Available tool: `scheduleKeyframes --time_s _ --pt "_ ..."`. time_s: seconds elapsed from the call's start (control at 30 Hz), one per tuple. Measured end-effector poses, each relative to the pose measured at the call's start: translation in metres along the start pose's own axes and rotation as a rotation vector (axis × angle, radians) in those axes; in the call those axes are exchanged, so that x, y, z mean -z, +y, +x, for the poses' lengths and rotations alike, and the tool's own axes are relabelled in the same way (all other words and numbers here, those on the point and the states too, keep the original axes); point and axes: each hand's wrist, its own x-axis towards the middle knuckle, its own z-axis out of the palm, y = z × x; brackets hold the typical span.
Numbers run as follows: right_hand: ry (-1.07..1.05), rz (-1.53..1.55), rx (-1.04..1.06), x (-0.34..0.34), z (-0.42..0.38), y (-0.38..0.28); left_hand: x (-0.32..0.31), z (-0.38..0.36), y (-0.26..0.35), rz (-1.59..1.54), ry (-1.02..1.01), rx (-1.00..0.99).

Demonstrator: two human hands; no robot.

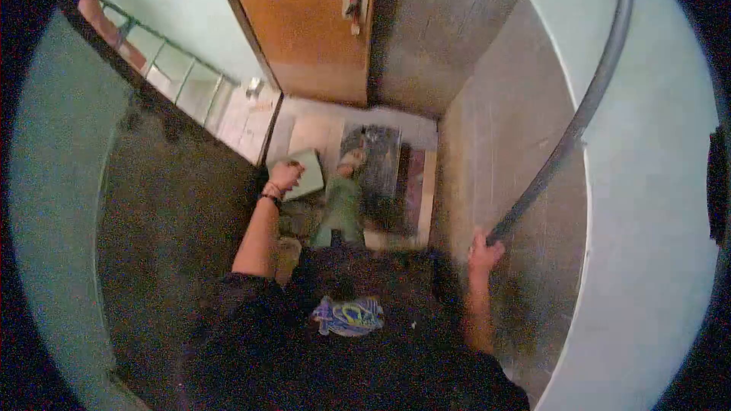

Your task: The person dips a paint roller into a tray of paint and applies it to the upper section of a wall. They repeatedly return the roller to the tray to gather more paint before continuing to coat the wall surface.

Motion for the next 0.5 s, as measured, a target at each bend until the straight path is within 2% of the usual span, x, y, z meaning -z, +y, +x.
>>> scheduleKeyframes --time_s 0.03,0.07,0.1,0.13,0.17,0.2,0.23,0.33,0.37,0.4,0.43,0.5 --pt "-0.170 0.498 -0.800 0.024 0.040 -0.077 -0.008 0.020 0.006 -0.081 0.000 -0.103" --pt "-0.144 0.499 -0.741 0.026 0.057 -0.096 -0.013 0.048 0.020 0.123 0.061 -0.115" --pt "-0.111 0.502 -0.685 0.024 0.060 -0.104 -0.020 0.107 0.010 0.258 0.075 -0.294" --pt "-0.087 0.462 -0.603 0.008 0.039 -0.081 -0.017 0.071 0.087 0.232 0.097 -0.226" --pt "-0.052 0.425 -0.514 -0.019 0.032 -0.056 -0.017 0.085 0.126 0.276 0.070 -0.348" --pt "-0.048 0.568 -0.672 -0.014 0.053 -0.077 -0.015 0.085 0.175 0.292 0.085 -0.393" --pt "-0.061 0.712 -0.825 0.000 0.074 -0.102 -0.017 0.108 0.206 0.234 0.149 -0.595" --pt "-0.098 0.694 -0.749 -0.017 0.089 -0.095 -0.001 0.139 0.322 0.249 0.281 -0.866" --pt "-0.070 0.566 -0.873 -0.022 0.097 -0.097 0.007 0.134 0.367 0.230 0.335 -0.966" --pt "-0.042 0.436 -1.000 -0.030 0.103 -0.096 0.016 0.133 0.410 0.314 0.406 -0.963" --pt "-0.033 0.439 -1.003 -0.043 0.103 -0.084 0.024 0.137 0.446 0.399 0.471 -0.950" --pt "-0.046 0.500 -0.745 -0.083 0.102 -0.062 0.050 0.168 0.505 0.428 0.661 -1.129"
